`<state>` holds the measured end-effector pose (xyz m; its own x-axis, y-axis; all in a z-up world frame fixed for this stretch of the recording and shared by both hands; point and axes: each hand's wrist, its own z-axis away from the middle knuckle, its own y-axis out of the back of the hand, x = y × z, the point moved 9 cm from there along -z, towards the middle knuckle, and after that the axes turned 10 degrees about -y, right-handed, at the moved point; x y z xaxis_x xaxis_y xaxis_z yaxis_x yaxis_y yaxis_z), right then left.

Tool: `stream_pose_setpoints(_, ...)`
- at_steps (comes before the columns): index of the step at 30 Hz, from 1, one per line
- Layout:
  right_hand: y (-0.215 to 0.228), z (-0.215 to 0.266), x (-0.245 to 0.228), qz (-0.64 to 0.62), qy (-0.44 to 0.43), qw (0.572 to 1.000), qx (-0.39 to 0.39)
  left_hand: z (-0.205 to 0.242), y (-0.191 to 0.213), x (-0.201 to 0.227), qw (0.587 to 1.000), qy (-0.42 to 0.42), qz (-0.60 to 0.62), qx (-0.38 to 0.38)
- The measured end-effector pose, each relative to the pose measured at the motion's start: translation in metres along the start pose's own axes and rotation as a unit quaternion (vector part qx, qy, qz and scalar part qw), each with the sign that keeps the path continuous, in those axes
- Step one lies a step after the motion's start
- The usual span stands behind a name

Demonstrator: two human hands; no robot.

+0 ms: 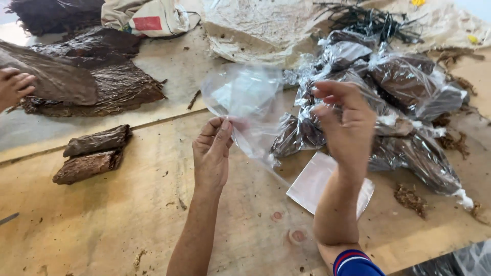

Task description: The person places folded brown material into clear plastic bags, seals the bags, and sets them aside. The person repeats this process with additional pieces of material throughout the clip.

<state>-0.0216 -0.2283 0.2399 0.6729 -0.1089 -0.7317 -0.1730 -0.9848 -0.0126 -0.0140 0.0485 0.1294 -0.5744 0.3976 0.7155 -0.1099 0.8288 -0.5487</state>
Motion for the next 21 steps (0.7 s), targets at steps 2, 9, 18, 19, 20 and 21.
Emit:
stream_pose_setpoints(2,-0.025,-0.004,0.009,0.044,-0.039,0.997,-0.059,0.000,-0.009,0.018,1.000,-0.010,0.003,-0.005)
stream_pose_setpoints(9,-0.090,0.002,0.061,-0.149,-0.165,0.959,-0.175,-0.005,0.002,0.013,0.999,-0.003,0.015,-0.046)
stream_pose_setpoints(18,-0.064,-0.002,0.056,-0.152,-0.126,0.980,-0.005,-0.017,0.002,0.029,0.998,-0.007,0.049,0.037)
stream_pose_setpoints(19,-0.061,-0.005,0.057,-0.152,-0.126,0.980,-0.007,-0.020,0.004,0.031,0.998,-0.007,0.049,0.039)
stream_pose_setpoints(20,-0.057,-0.007,0.058,-0.091,-0.125,0.988,-0.008,-0.021,0.009,0.031,0.997,-0.005,0.066,0.051)
stream_pose_setpoints(21,-0.054,-0.008,0.060,-0.029,-0.124,0.992,-0.009,-0.022,0.013,0.031,0.995,-0.003,0.083,0.063)
